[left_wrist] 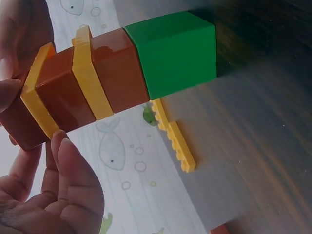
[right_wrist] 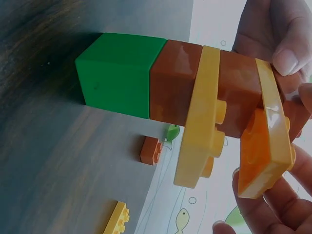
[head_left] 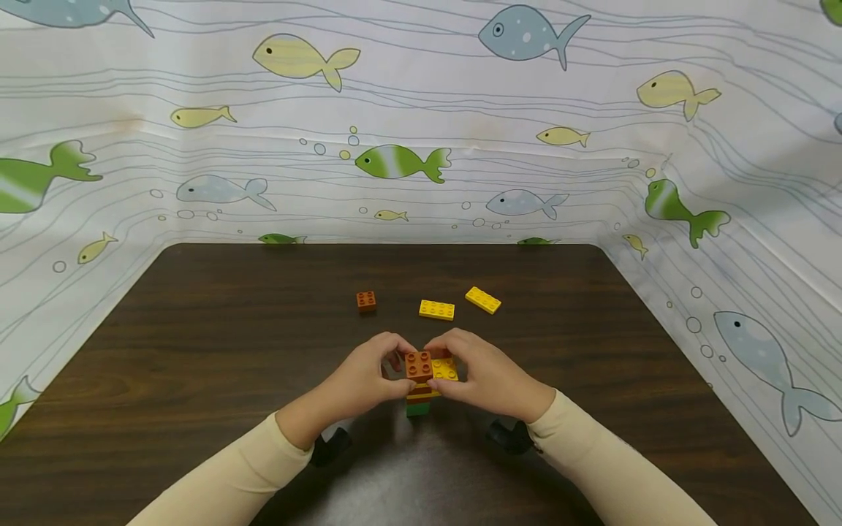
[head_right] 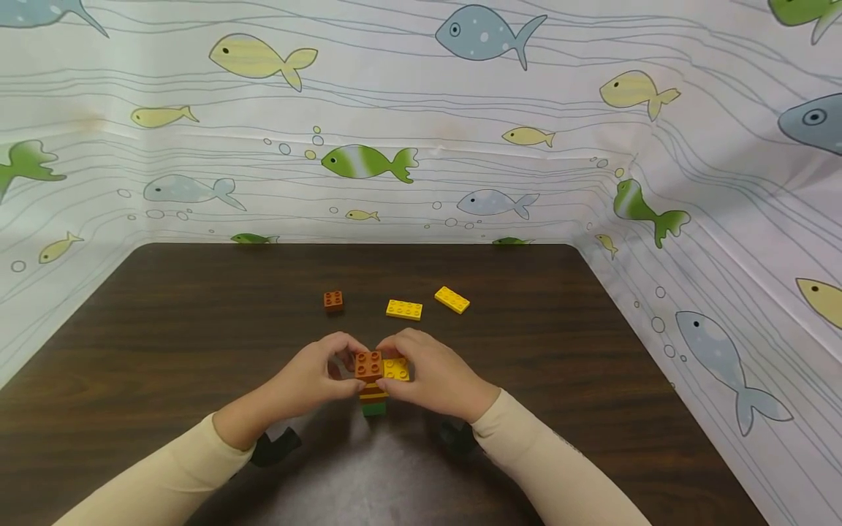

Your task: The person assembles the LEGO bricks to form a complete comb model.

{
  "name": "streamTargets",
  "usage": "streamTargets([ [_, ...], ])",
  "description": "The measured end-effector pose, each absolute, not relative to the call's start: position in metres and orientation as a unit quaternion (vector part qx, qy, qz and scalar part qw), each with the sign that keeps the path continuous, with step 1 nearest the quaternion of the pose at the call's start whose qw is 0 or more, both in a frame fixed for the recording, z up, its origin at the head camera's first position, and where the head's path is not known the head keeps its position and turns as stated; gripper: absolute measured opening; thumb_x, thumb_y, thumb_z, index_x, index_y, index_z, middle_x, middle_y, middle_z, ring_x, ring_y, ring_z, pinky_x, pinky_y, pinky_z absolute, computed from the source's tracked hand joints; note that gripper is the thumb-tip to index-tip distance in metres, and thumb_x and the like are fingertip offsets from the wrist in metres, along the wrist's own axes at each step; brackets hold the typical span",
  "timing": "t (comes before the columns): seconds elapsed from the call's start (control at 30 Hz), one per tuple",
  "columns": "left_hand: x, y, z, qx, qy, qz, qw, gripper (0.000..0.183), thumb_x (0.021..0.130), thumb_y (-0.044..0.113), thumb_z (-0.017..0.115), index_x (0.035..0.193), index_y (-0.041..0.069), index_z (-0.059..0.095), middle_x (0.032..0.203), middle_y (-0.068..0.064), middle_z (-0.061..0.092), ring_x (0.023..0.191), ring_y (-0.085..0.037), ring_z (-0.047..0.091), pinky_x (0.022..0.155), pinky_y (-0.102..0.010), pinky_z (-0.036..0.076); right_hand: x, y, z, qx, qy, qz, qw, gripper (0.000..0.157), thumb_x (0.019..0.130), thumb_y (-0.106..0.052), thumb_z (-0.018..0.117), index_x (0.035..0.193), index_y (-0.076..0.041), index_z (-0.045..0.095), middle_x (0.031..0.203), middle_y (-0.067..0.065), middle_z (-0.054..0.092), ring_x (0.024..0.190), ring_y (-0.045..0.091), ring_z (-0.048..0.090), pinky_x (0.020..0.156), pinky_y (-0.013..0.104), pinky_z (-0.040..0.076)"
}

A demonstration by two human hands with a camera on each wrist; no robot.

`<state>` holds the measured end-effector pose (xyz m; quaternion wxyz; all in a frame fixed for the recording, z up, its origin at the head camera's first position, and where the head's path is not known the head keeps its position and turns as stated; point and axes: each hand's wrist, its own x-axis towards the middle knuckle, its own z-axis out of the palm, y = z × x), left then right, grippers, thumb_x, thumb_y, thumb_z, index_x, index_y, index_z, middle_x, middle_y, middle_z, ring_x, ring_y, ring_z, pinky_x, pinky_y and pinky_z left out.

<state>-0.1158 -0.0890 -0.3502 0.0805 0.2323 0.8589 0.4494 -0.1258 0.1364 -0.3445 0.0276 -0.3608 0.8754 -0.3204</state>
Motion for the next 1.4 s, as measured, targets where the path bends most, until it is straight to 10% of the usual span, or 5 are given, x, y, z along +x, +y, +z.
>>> streamTargets([
  [1.4,-0.1172,-0.0908,-0.3541,0.224,0.85,0.47,0.087,0.03,0.084,0.009,0.073,0.111,0.004,0.061,0.099,-0.003,0.056,0.085,-0.017,0.053,0.066,-0.026,0.049,-0.1353,0.1341,-0.3526,-0.338,0.841,-0.412,0.094,0.031,0.087,-0.017,0.07,0.114,-0.009,0.056,0.106,0.002,0.056,0.091,0.021,0.054,0.08,0.033,0.052],
])
